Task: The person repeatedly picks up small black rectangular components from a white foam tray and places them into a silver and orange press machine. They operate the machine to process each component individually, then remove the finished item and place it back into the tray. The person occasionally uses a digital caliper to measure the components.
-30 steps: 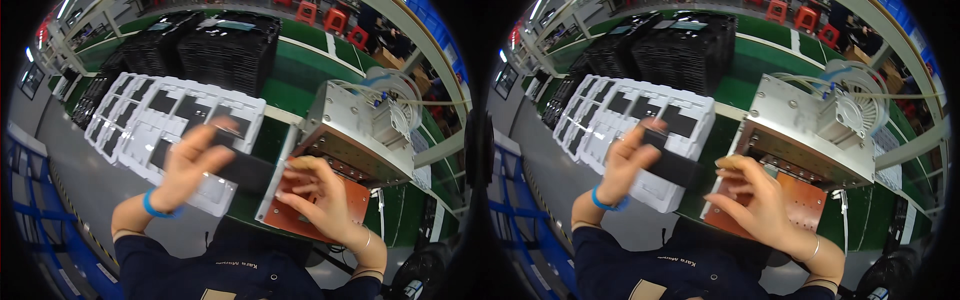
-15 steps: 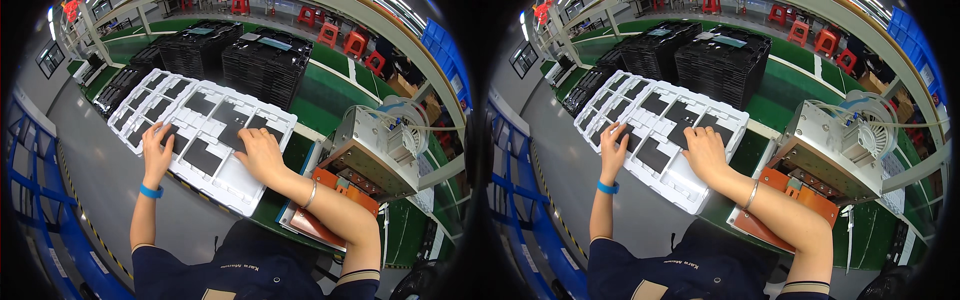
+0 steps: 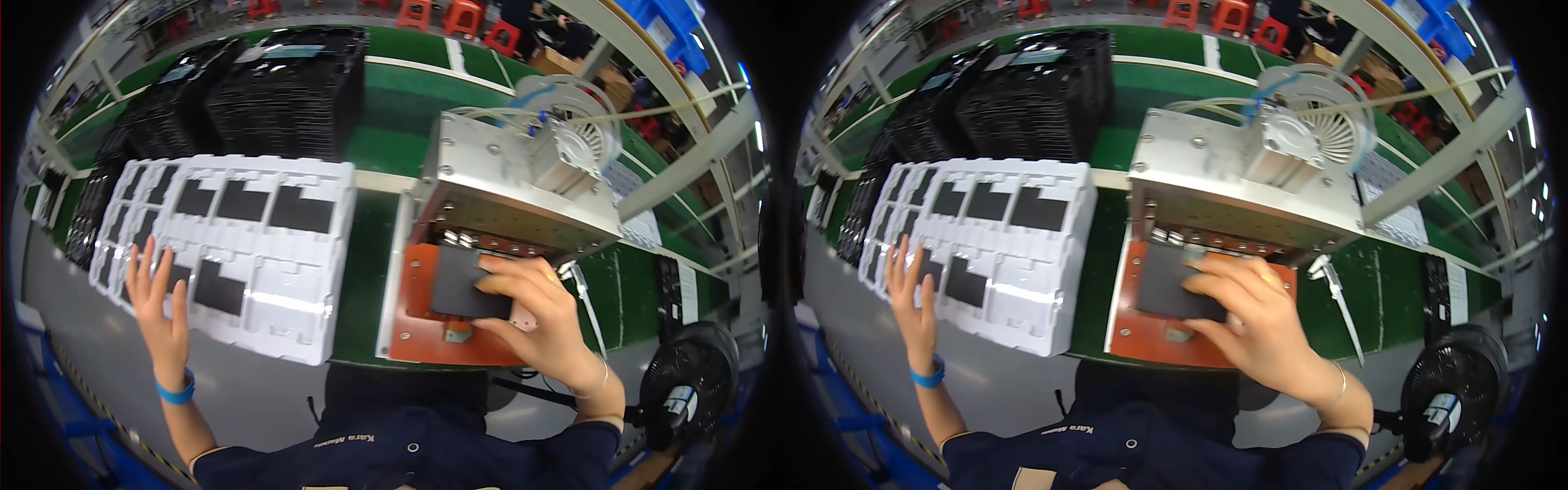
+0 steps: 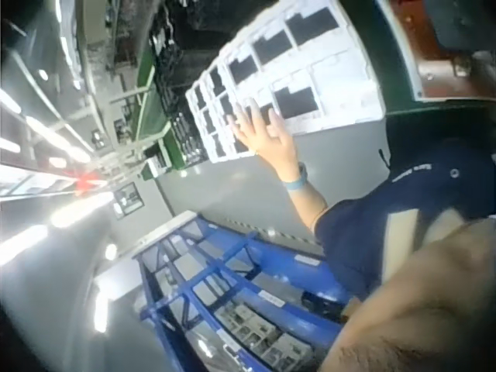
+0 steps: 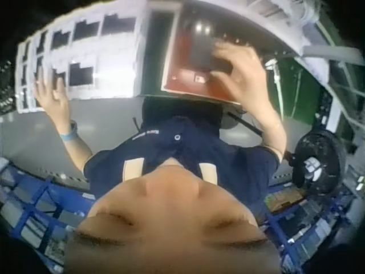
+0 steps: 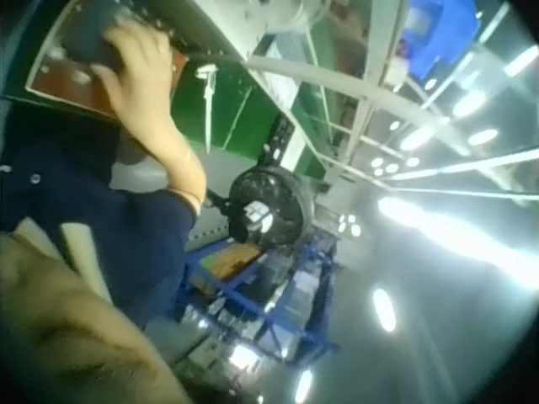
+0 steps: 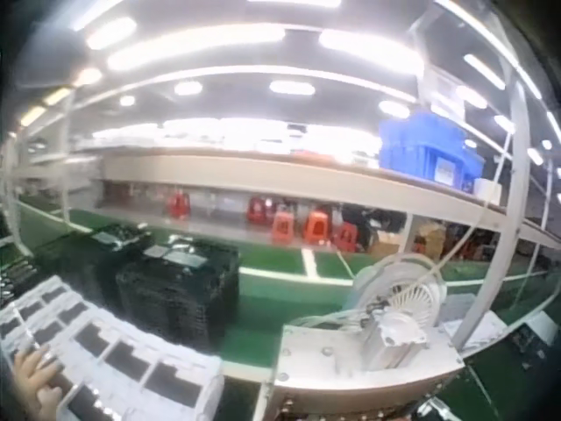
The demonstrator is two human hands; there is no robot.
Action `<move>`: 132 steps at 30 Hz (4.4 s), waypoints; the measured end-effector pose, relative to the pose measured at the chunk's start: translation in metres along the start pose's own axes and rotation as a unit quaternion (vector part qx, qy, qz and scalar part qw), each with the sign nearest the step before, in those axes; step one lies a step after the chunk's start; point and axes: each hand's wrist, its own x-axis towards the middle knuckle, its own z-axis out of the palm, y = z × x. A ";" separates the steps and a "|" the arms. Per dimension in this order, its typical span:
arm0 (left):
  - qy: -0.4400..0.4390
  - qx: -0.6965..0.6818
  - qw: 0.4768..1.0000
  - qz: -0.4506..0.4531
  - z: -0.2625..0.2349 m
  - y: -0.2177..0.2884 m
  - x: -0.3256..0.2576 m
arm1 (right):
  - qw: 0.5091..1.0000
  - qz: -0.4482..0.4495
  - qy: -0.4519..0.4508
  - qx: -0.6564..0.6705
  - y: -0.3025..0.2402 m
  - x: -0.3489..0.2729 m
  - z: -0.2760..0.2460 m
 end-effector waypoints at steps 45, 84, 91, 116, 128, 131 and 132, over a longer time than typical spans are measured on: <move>-0.298 -0.305 0.731 0.532 0.078 0.226 0.040 | 0.991 0.029 0.070 -0.113 0.052 -0.041 0.044; -0.359 -0.289 0.749 0.477 0.094 0.228 0.063 | 0.997 0.060 0.018 0.034 0.074 -0.046 0.020; -0.369 -0.296 0.745 0.470 0.095 0.226 0.060 | 0.997 0.069 0.008 0.039 0.074 -0.047 0.019; -0.360 -0.297 0.750 0.468 0.095 0.226 0.058 | 0.997 0.072 0.007 0.022 0.073 -0.046 0.019; -0.316 -0.352 0.755 0.454 0.096 0.225 0.062 | 0.969 0.154 -0.072 0.178 0.068 -0.039 -0.001; -0.305 -0.457 0.761 0.346 0.085 0.227 0.068 | 0.917 0.250 -0.022 0.309 0.067 -0.046 -0.005; -0.305 -0.480 0.765 0.301 0.082 0.224 0.068 | 0.876 0.294 -0.017 0.381 0.066 -0.048 -0.003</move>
